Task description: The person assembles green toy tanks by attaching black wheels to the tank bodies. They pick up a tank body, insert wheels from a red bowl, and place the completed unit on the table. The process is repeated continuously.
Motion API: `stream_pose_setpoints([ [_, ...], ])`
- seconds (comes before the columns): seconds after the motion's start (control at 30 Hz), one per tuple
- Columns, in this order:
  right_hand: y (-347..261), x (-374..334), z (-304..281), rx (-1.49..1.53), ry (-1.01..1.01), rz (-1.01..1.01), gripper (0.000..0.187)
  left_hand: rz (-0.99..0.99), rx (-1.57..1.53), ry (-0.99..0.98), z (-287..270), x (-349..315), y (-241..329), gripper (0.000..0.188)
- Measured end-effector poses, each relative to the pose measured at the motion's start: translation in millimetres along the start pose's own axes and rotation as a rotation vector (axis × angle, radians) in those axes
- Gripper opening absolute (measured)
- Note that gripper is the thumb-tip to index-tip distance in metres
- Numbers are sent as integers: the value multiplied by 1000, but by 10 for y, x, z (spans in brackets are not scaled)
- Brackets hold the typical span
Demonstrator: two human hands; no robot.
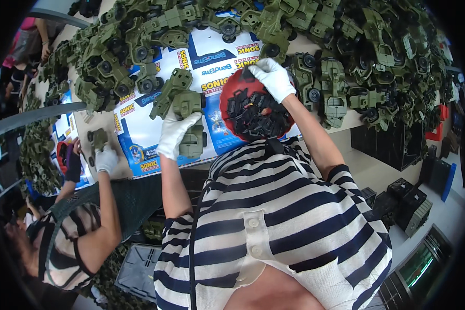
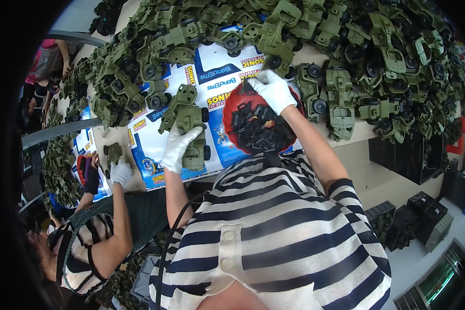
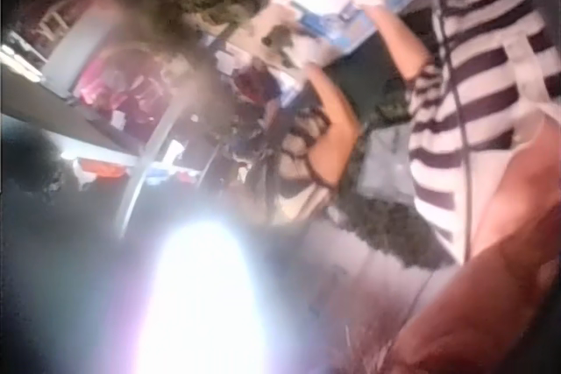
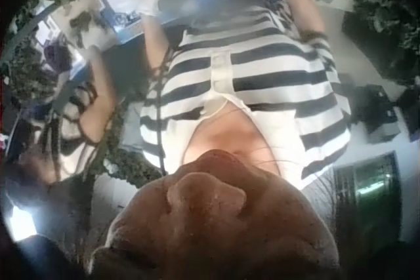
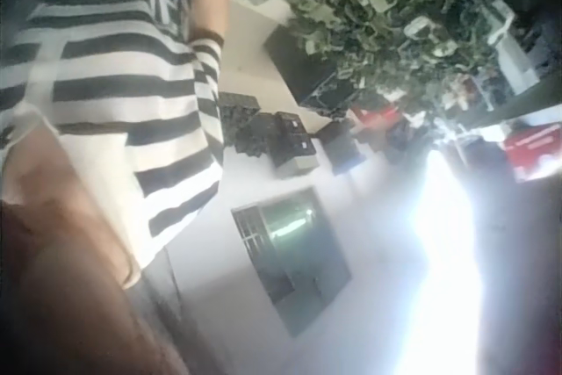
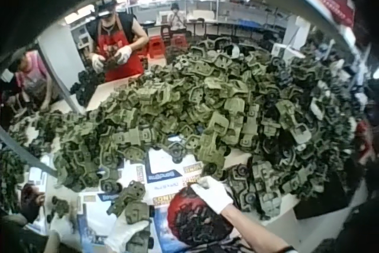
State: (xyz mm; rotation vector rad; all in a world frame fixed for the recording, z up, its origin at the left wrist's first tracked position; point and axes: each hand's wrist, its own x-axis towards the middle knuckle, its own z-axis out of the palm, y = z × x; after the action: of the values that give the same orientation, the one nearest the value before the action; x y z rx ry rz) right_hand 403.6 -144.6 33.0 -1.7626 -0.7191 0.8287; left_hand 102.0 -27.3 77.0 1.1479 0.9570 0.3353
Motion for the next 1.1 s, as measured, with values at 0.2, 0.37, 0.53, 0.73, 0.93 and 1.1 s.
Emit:
stream_pose_setpoints([
  [0.2, -797, -300, -33, 349, -141, 31, 45, -142, -66, -299, 454, -348, 502, 55],
  [0.37, -756, -517, -133, 502, -499, 19, 39, -205, -133, -447, 648, -287, 561, 57],
  [0.53, -829, -620, -447, 387, -655, 164, 29, -96, -57, -452, 883, -439, 694, 63],
  [0.73, -815, -630, -458, 498, -545, -2, 55, -110, -35, -376, 1000, -489, 784, 61],
  [0.93, -532, -690, -390, 785, -616, 163, 51, -197, -5, -408, 1025, -542, 906, 55],
  [1.1, -514, -718, -413, 699, -659, 40, 53, -200, -18, -399, 1043, -584, 893, 54],
])
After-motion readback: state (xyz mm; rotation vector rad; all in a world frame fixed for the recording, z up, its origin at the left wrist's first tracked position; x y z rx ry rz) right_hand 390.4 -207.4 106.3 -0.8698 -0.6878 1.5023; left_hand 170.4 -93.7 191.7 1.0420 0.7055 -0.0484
